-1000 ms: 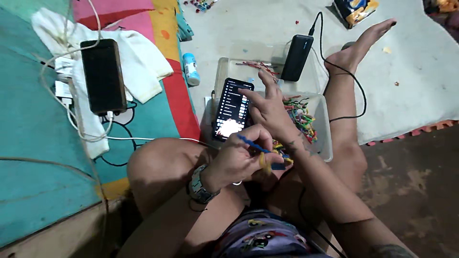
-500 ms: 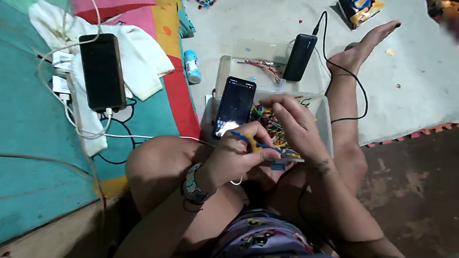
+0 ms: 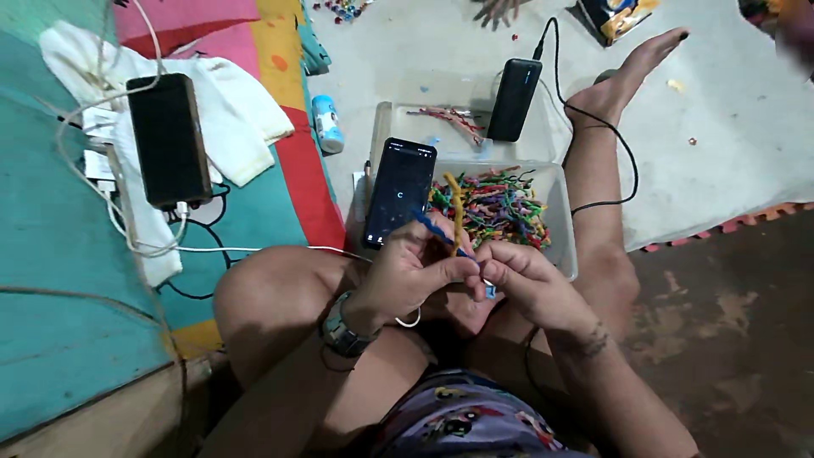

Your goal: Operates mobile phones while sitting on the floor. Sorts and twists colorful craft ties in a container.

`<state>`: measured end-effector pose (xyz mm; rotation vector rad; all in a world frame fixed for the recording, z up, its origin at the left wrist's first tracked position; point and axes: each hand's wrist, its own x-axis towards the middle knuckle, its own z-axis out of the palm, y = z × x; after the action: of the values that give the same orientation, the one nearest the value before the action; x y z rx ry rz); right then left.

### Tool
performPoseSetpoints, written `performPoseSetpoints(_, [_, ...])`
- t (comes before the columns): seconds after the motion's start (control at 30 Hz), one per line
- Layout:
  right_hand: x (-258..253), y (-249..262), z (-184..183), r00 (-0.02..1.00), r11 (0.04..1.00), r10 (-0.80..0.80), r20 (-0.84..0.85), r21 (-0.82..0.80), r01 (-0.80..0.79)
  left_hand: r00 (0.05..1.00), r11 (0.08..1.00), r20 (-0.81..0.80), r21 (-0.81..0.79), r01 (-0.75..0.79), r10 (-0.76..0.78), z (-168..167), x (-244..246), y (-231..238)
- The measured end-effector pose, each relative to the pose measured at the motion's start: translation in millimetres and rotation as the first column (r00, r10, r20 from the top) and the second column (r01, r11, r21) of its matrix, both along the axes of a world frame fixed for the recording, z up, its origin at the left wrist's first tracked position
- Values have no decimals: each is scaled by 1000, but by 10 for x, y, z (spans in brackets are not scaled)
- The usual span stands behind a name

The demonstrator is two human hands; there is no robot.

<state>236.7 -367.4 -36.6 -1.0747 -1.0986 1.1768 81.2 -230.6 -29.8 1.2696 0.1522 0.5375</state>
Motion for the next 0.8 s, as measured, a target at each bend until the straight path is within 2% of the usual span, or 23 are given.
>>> performPoseSetpoints(0.07, [-14, 3, -25, 980, 999, 52, -194, -6, -54, 996, 998, 54, 11, 67, -67, -2, 4, 22])
performPoseSetpoints(0.17, [-37, 0, -29, 970, 999, 40, -239, -15, -45, 994, 994, 34, 38, 98, -100, 1, 4, 5])
performPoseSetpoints(0.23, [-46, -5, -22, 992, 1000, 4, -130, -7, -5, 995, 995, -22, 14, 102, -101, 18, -1, -19])
performPoseSetpoints(0.3, [-49, -9, -4, 994, 998, -61, 95, 33, 58, 992, 995, -81, 8, 96, -95, 27, 2, -25])
performPoseSetpoints(0.4, [-18, -26, 4, 882, 989, -143, 448, 103, 108, 987, 996, -160, 86, 36, -22, 19, 20, -40])
performPoseSetpoints(0.5, [-10, -39, -17, 783, 975, -224, 580, 121, 189, 978, 985, -206, 171, 3, 33, 16, 40, -64])
performPoseSetpoints(0.57, [-7, -33, -35, 781, 965, -260, 568, 122, 233, 977, 981, -210, 194, 9, 33, 10, 49, -70])
performPoseSetpoints(0.7, [19, -7, -77, 845, 972, -233, 481, 79, 223, 973, 979, -230, 196, 51, -5, 6, 55, -101])
performPoseSetpoints(0.8, [21, 8, -125, 921, 980, -192, 339, 17, 198, 975, 981, -216, 174, 91, -52, -6, 62, -121])
